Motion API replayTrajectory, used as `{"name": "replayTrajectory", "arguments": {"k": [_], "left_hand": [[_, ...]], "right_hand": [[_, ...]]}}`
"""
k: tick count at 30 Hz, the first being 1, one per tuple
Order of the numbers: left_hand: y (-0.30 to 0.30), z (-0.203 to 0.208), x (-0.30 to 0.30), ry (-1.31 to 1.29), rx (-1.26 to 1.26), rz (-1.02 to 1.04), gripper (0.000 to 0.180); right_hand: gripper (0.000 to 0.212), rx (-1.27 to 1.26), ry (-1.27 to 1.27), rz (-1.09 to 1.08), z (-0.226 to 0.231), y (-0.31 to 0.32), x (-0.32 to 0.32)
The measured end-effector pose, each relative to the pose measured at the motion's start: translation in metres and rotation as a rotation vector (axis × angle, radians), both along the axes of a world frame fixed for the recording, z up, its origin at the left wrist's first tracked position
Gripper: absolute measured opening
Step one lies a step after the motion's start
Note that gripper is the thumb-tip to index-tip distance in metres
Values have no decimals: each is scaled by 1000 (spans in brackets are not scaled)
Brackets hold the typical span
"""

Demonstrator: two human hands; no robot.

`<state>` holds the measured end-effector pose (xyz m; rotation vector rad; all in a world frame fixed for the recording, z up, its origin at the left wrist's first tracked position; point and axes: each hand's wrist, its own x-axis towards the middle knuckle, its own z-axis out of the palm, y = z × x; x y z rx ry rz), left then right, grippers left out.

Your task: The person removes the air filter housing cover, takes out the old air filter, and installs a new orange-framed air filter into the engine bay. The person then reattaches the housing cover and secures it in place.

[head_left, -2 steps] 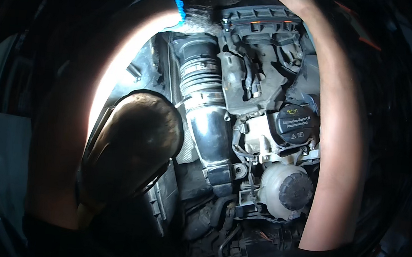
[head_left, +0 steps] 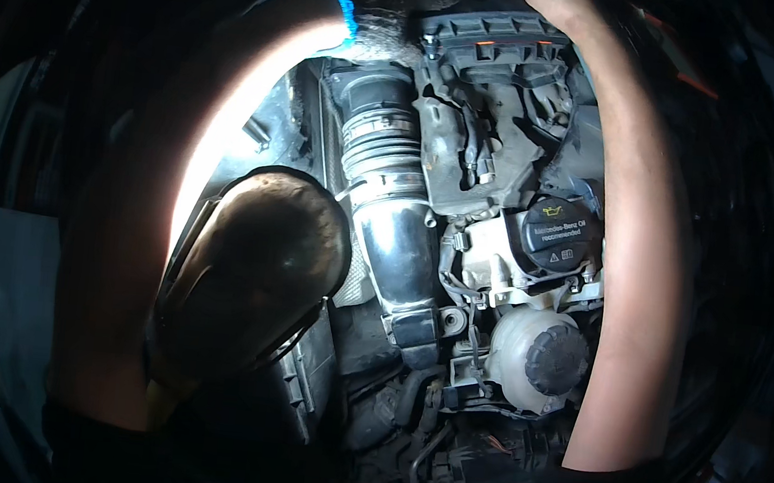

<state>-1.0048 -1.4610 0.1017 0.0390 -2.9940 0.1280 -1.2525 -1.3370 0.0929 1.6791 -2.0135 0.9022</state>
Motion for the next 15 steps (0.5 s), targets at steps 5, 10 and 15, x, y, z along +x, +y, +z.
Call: {"name": "replayTrajectory", "arguments": {"k": [5,10,15], "left_hand": [[1,-8,-15,34,16,-37,78],[-6,-8,-1,32,6,12,76],[-6,-6,-17,84,2,4,73]], "right_hand": [[17,69,26,-137,-1,10,-10],[22,370,-44,-381,21,-10,45],[23,562,65,-686,7,-53,57]]}}
